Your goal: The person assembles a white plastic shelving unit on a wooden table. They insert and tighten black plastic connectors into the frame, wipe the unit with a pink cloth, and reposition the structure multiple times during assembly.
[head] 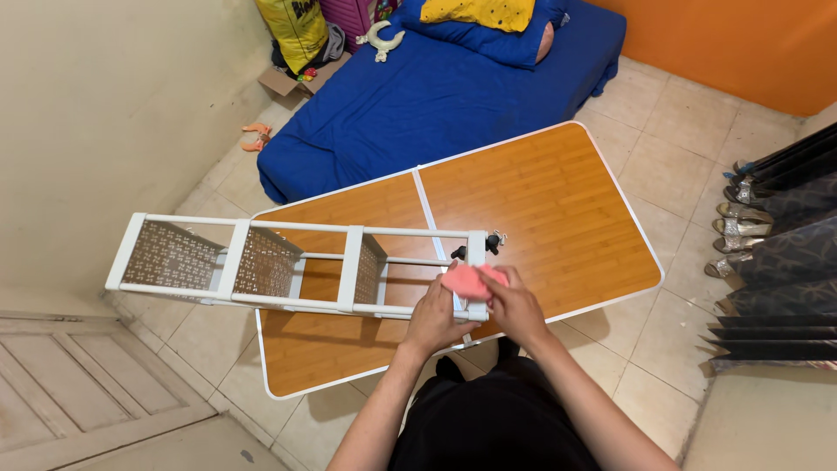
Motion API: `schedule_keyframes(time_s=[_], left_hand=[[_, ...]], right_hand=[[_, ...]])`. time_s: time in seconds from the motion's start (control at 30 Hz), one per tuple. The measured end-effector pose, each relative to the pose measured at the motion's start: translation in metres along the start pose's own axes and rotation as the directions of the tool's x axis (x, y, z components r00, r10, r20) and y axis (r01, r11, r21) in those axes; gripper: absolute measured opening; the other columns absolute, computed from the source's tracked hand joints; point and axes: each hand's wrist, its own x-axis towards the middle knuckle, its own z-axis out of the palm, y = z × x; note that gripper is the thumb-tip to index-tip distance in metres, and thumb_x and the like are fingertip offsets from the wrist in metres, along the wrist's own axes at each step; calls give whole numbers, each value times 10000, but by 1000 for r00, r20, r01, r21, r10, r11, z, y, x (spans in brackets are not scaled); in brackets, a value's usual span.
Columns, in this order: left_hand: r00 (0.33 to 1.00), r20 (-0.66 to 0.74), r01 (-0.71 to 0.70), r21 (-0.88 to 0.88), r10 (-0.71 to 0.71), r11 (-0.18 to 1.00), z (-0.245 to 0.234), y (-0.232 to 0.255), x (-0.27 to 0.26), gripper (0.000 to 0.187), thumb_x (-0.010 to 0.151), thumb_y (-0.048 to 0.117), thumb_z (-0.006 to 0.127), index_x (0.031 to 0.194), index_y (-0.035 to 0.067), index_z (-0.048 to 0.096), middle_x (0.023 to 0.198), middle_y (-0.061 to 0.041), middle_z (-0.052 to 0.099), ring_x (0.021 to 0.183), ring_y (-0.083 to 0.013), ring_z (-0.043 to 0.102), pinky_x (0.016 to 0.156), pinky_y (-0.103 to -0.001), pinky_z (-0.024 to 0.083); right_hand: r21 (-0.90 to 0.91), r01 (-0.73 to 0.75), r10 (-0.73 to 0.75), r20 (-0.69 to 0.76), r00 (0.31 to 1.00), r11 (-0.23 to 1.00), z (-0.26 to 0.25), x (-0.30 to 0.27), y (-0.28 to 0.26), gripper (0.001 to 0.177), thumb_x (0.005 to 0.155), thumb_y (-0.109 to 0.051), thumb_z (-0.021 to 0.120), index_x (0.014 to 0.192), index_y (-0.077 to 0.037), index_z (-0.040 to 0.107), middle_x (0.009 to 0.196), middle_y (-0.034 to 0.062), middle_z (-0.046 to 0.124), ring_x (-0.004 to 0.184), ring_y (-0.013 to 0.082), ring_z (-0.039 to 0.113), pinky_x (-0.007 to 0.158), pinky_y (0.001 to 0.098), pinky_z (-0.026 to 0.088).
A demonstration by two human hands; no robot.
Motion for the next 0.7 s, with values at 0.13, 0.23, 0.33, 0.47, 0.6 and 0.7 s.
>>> schedule_keyframes(time_s=[0.13,0.23,0.33,0.47,0.6,0.7], left_hand=[[982,141,111,127,-129,986,6,-4,2,773,715,459,868,1324,54,618,1085,-169,714,964,-328,715,810,-443,585],[967,239,23,255,-87,967,6,-6,5,807,700,403,818,1394,42,623,781,-162,726,756,-343,721,656,-469,564],[962,236,78,244,-137,967,4,2,10,716,687,509,863,1224,66,695,697,-173,699,714,-362,704,655,-472,546],[976,186,71,223,-114,972,-17,15,15,673,695,540,853,1178,88,729,676,-158,709,666,-353,705,637,-467,549],[990,122,50,176,-72,983,-49,34,17,663,725,548,855,1170,72,729,633,-145,699,593,-338,700,583,-446,551],[998,55,30,132,-38,991,-72,54,17,583,742,529,856,1112,89,760,615,-126,700,552,-313,691,563,-411,555]], right_hand=[[90,207,-198,-95,976,974,-2,-26,-3,514,841,54,640,1291,-180,719,1196,102,642,967,269,702,817,366,584],[425,62,-45,-51,998,903,6,-36,16,405,880,86,583,1223,-67,734,1188,105,640,850,251,680,696,366,567],[722,-188,215,56,975,665,19,-39,42,277,977,40,530,1226,32,649,1123,122,630,680,215,656,585,368,563],[891,-107,236,0,972,441,24,-31,75,239,1018,32,478,1247,81,522,1022,180,634,778,193,691,717,372,653],[761,-352,345,179,922,545,18,-24,76,379,917,-22,571,1279,20,467,1098,171,647,763,215,684,547,373,537],[208,77,-68,-51,996,975,13,-24,45,747,714,-42,850,1337,78,455,1230,227,519,1089,334,611,886,428,532]])
